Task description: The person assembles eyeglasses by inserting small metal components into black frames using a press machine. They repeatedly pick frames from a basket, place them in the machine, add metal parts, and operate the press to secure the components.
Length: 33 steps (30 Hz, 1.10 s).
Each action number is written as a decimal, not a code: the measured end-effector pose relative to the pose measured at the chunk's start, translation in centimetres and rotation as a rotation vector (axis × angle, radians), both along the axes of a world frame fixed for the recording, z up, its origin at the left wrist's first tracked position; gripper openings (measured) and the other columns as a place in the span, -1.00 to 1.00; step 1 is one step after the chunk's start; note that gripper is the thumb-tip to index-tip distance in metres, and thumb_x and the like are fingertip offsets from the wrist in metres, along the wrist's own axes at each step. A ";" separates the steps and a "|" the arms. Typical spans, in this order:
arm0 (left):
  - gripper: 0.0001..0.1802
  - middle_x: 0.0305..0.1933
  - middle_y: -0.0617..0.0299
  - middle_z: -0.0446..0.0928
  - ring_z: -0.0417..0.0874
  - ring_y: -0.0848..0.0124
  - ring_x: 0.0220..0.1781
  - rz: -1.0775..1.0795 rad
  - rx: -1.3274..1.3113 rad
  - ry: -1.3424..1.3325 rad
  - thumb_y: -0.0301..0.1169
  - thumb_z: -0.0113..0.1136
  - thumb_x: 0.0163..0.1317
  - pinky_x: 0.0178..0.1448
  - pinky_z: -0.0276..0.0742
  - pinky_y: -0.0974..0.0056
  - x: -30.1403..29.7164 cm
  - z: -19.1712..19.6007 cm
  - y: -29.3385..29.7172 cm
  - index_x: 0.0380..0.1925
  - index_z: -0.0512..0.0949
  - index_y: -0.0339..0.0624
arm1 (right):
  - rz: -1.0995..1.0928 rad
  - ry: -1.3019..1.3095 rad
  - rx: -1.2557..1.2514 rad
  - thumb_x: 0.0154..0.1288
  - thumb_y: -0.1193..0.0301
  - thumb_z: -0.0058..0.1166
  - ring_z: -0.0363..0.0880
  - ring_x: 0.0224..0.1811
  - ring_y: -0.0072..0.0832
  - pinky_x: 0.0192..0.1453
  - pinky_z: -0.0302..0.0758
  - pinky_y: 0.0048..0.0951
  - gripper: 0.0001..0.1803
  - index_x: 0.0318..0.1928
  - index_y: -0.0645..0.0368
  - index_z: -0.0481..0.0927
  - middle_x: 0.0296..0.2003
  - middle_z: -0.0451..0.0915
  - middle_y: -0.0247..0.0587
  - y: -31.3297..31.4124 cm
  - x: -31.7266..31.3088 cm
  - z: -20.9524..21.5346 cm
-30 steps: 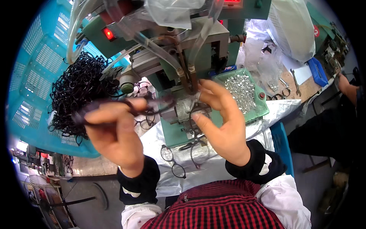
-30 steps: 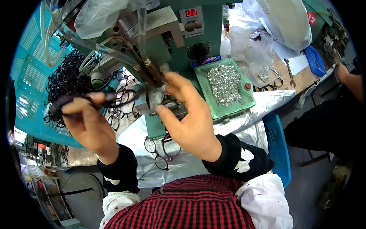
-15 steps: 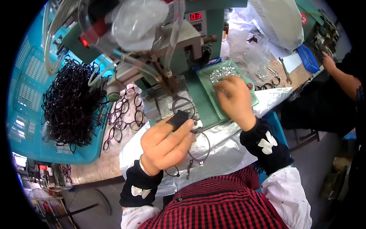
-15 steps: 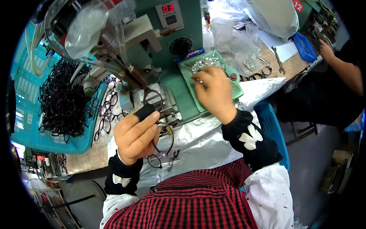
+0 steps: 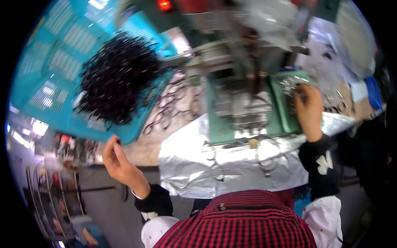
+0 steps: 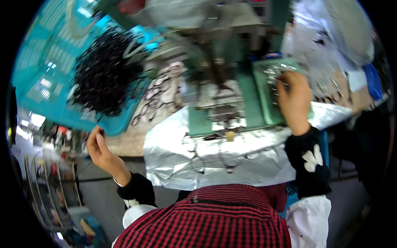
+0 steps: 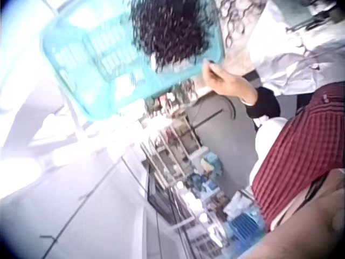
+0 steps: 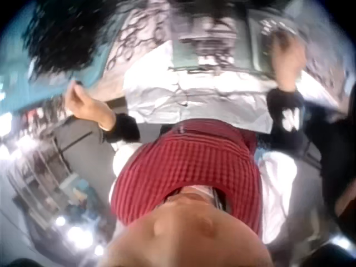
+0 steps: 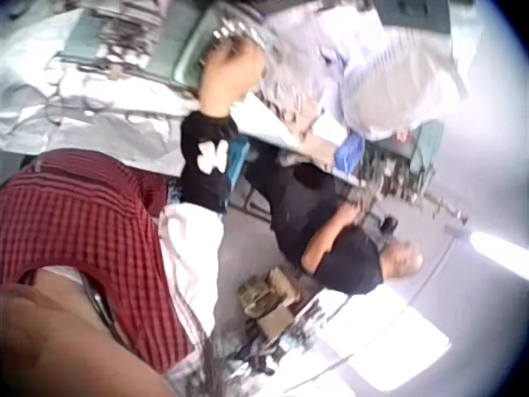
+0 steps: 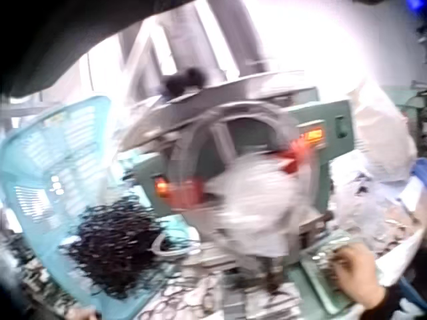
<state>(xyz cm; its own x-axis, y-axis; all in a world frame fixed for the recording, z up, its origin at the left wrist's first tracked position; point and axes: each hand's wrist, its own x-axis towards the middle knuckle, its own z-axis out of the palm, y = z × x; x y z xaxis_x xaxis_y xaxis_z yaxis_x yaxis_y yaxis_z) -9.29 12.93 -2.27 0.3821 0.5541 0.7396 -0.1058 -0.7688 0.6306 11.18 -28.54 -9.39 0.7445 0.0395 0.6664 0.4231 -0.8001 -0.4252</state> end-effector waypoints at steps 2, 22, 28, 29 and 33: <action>-0.80 0.02 0.15 0.62 0.60 0.44 0.01 0.018 0.090 0.020 -0.53 0.08 0.48 0.18 0.48 0.36 0.7 3.6 1.6 0.00 0.59 -0.38 | -0.012 0.076 0.027 0.19 0.47 0.23 0.62 -0.09 -0.06 -0.01 0.52 -0.16 -0.90 -0.28 0.20 0.67 -0.20 0.67 -0.07 0.2 0.1 0.6; -0.83 -0.35 0.27 0.55 0.54 0.54 -0.34 -0.481 -0.267 0.618 -0.64 0.21 0.24 -0.28 0.45 0.40 9.1 -4.9 5.0 -0.17 0.53 -0.29 | 0.330 0.394 1.091 0.29 0.58 0.24 0.63 -0.16 -0.60 -0.01 0.50 -0.59 -0.80 -0.07 0.31 0.69 -0.21 0.71 -0.31 1.3 -1.4 0.5; -0.81 -0.40 0.31 0.49 0.46 0.58 -0.54 -0.797 -0.637 0.407 -0.44 0.06 0.47 -0.52 0.36 0.47 7.1 0.4 -6.4 -0.01 0.50 -0.28 | 0.474 0.215 0.688 0.18 0.55 0.24 0.65 -0.17 -0.50 -0.01 0.53 -0.47 -0.75 -0.10 0.30 0.66 -0.27 0.68 -0.20 7.0 -3.0 6.8; -0.78 -0.44 0.29 0.48 0.43 0.57 -0.57 -0.824 -0.721 0.440 -0.38 0.01 0.52 -0.54 0.36 0.46 7.0 -0.8 -6.6 -0.01 0.50 -0.29 | 0.477 0.234 0.713 0.16 0.55 0.25 0.65 -0.17 -0.50 -0.01 0.53 -0.47 -0.72 -0.08 0.30 0.64 -0.27 0.67 -0.21 7.9 -3.3 7.2; -0.73 -0.46 0.28 0.47 0.43 0.54 -0.55 -0.699 -1.018 0.361 -0.25 -0.04 0.57 -0.51 0.35 0.41 7.1 -5.5 -8.2 -0.06 0.52 -0.23 | 0.468 0.293 0.913 0.13 0.58 0.26 0.61 -0.19 -0.55 0.00 0.50 -0.48 -0.60 0.03 0.31 0.56 -0.28 0.64 -0.26 9.4 -3.8 6.5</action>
<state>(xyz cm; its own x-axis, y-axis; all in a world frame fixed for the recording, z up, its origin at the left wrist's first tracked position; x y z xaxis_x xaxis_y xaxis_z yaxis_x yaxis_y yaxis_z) -2.19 4.76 -7.73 0.9077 0.4070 -0.1019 0.0095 0.2228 0.9748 7.41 -19.11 -2.87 0.9207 -0.0608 0.3854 0.3896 0.0890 -0.9167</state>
